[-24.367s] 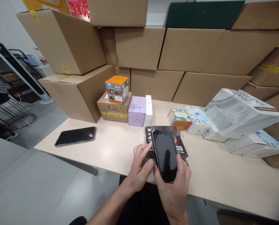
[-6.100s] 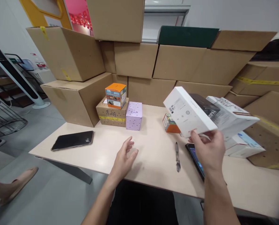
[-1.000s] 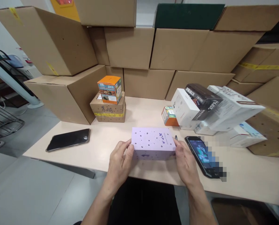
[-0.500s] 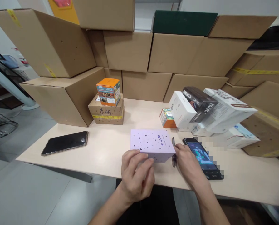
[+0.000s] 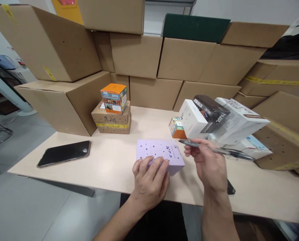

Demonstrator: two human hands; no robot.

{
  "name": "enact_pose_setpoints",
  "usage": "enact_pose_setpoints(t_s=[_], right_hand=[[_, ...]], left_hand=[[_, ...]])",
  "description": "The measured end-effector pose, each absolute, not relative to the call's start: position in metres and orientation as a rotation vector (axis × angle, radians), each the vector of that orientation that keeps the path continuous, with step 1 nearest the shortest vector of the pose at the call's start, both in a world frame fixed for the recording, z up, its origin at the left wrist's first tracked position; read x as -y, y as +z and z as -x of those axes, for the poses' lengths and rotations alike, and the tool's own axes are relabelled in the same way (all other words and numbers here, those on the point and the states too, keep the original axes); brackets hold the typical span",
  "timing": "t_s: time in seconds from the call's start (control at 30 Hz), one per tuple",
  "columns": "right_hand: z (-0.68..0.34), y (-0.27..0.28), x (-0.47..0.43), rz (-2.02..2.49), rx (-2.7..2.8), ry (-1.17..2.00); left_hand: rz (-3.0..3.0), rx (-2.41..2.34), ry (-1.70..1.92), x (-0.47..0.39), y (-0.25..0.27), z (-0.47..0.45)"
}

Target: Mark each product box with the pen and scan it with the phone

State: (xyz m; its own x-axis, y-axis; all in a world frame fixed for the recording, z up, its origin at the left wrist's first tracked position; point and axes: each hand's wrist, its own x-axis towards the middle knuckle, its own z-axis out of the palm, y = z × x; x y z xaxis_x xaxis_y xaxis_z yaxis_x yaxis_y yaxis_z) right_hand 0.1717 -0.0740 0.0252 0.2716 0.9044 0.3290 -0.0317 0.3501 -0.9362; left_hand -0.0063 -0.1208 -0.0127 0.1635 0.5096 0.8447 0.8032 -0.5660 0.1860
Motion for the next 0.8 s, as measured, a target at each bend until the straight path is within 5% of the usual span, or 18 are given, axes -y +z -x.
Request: enact_pose_setpoints(t_s=[0.1,0.33,0.8], right_hand=[[-0.156,0.031,0.063,1.12,1.312,0.847],[-0.139,0.031,0.057,1.251,1.63,0.388],[-0.137,0.037,0.058,1.299,1.719,0.285]], left_hand=[[2.146,1.265,-1.338,0.12,-0.01,0.006],[2.124,1.266,-1.347,0.118,-0.012,0.005],[2.119,1.277,-1.388,0.117,-0.021,0.003]])
